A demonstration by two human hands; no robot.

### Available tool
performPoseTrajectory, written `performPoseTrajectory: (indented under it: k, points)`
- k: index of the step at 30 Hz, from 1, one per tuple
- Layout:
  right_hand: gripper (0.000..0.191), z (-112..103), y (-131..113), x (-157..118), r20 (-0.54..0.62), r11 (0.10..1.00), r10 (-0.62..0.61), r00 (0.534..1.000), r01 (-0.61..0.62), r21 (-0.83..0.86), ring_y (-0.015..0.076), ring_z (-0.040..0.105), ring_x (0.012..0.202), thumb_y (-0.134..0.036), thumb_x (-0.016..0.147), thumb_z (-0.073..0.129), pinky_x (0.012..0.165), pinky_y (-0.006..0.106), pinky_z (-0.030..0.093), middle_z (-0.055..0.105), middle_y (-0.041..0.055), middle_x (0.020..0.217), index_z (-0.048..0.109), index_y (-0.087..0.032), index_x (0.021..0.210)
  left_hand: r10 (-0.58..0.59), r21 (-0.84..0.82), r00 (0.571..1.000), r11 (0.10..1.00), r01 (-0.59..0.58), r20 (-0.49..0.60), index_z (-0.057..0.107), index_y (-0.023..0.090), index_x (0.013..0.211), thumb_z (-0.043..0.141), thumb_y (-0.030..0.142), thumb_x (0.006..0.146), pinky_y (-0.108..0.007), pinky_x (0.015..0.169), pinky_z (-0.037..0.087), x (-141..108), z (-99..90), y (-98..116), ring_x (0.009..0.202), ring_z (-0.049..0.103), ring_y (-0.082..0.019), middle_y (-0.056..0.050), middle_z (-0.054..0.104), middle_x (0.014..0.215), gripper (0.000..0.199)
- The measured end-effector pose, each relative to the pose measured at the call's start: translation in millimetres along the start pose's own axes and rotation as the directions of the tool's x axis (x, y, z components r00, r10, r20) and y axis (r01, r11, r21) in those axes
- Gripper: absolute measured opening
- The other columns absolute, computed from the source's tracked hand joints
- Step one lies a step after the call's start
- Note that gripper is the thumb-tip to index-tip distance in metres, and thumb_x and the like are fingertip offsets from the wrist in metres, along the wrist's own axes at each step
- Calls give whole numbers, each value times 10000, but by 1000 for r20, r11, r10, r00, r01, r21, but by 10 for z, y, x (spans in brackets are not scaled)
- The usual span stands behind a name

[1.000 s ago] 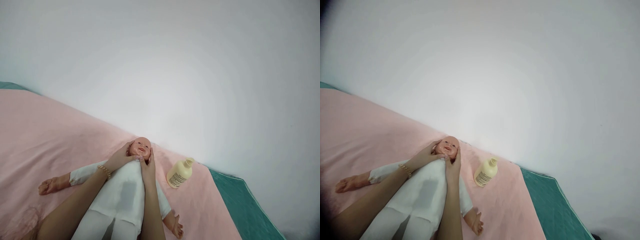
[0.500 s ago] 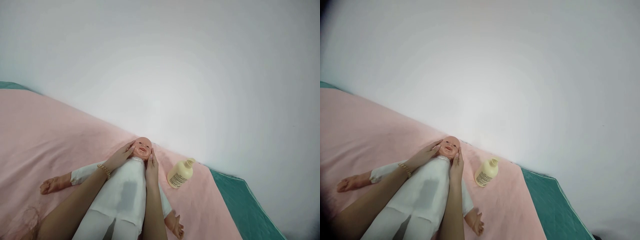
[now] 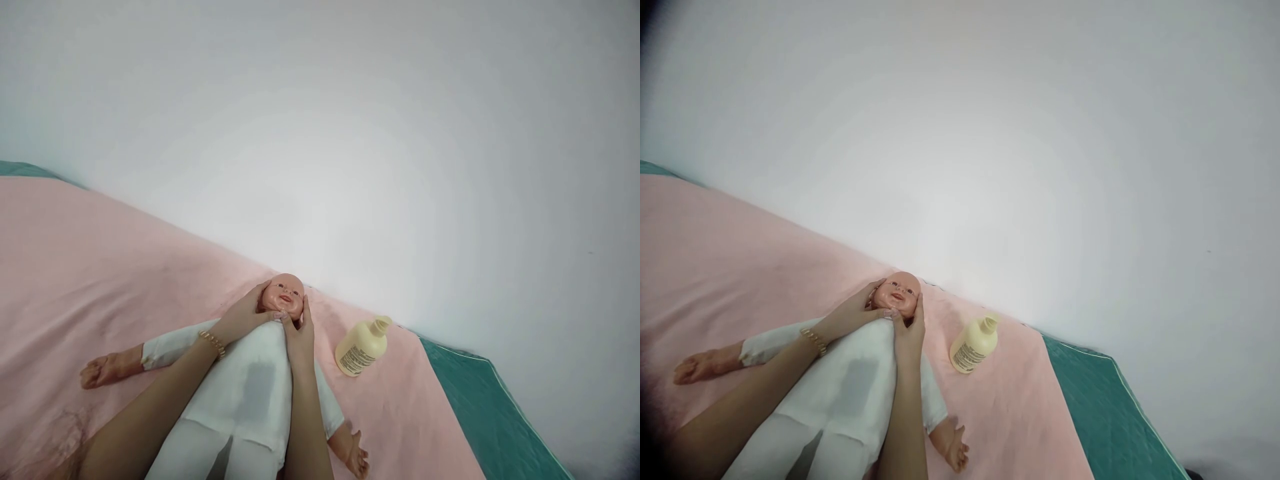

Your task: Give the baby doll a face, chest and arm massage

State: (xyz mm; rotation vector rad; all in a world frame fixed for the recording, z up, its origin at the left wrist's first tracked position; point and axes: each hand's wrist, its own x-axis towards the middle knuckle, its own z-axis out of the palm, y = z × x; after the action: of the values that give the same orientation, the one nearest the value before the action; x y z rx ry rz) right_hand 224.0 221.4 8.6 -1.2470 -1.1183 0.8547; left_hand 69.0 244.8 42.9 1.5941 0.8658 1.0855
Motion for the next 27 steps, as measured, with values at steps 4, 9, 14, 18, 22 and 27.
performPoseTrajectory:
  k: [4, 9, 14, 18, 22, 27]
  points:
    - [851, -13, -17, 1, -4, 1000, 0, 1000, 0, 0, 247, 448, 1306, -464, 767, 701, 1079, 388, 379, 439, 69, 1447, 305, -209, 1477, -46, 94, 998, 994, 51, -50, 423, 218, 1379, 622, 451, 793, -395, 1056, 415, 9, -7, -27, 1255, 504, -278, -79, 520, 1386, 661]
    - [783, -49, -29, 18, 2, 1000, -7, 1000, 7, 6, 249, 444, 1310, -563, 825, 601, 1083, 405, 364, 438, 74, 1444, 326, -212, 1469, -27, 127, 998, 991, 33, -52, 369, 206, 1437, 492, 529, 864, -392, 1115, 329, 15, -16, -79, 1326, 428, -267, -80, 447, 1455, 669]
    - [788, -42, 119, 92, -6, 984, 4, 1000, -3, 180, 244, 508, 1254, -613, 829, 557, 1038, 390, 416, 469, 107, 1415, 365, -168, 1450, -11, 137, 999, 990, 16, -38, 374, 202, 1450, 409, 600, 878, -399, 1148, 262, 60, -19, -196, 1381, 344, -262, -69, 386, 1495, 698]
    - [813, -36, 188, 128, -2, 970, 6, 1000, -6, 244, 240, 532, 1228, -625, 830, 542, 1019, 393, 436, 478, 126, 1403, 353, -136, 1451, -32, 132, 998, 991, 38, -52, 378, 181, 1448, 351, 612, 894, -400, 1160, 237, 67, -13, -191, 1386, 336, -255, -73, 368, 1503, 703]
    - [778, -37, 68, 70, -42, 998, -1, 999, 4, 68, 235, 449, 1307, -624, 834, 543, 1072, 377, 378, 451, 92, 1431, 380, -167, 1442, -4, 96, 999, 995, 7, -33, 439, 219, 1404, 469, 586, 859, -398, 1123, 323, 17, -5, -53, 1330, 425, -267, -61, 476, 1434, 658]
    - [879, 1, -80, -22, -8, 999, 25, 1000, -25, -19, 248, 448, 1307, -535, 774, 679, 1082, 381, 373, 462, 76, 1427, 286, -198, 1485, -15, 71, 1000, 997, 14, 9, 486, 211, 1338, 646, 493, 762, -358, 1008, 468, -4, -17, 35, 1229, 535, -285, -65, 557, 1356, 661]
